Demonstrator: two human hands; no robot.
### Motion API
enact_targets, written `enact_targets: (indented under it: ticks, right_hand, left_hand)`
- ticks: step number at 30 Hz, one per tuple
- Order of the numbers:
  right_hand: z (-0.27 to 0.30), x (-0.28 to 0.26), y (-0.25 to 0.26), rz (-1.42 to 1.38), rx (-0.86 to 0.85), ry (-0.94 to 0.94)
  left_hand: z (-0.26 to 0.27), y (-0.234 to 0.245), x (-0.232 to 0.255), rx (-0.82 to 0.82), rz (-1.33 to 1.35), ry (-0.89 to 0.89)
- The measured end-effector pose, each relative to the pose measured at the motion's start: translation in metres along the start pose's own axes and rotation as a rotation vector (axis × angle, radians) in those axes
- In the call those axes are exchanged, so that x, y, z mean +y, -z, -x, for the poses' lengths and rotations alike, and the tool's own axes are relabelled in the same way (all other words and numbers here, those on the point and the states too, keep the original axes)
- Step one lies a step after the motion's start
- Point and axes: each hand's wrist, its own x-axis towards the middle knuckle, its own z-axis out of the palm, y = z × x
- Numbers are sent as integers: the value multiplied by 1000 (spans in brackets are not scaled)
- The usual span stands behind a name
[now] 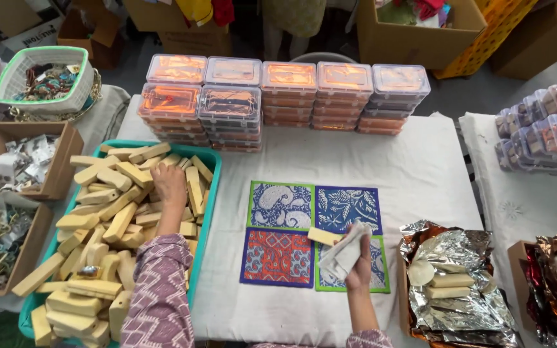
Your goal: The person wipes a wooden block with a white cloth, then wraps it in a sheet of copper foil. They repeat this process with another wooden block, wiping it before wrapping it in foil. The wrapped blocks are placed on a patterned mat on the table.
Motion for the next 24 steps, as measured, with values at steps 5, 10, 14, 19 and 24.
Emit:
enact_targets:
  ticks: [5, 10, 14, 19, 24]
  right_hand:
    - [7, 10, -31, 5, 87, 64]
    - [13, 6, -32, 13, 144, 130]
    - [14, 12, -47, 99, 120, 114]
    - [16, 17, -52, 135, 90, 116]
    - [9, 27, -73, 29, -248, -42]
  left_hand:
    - [-9, -21, 11, -174, -77, 15]
    - [3, -40, 3, -193, -66, 59]
    - [11, -30, -8, 23, 202, 182]
    - [3, 42, -21, -58, 713, 377]
    - [30, 33, 23, -85, 2143, 536]
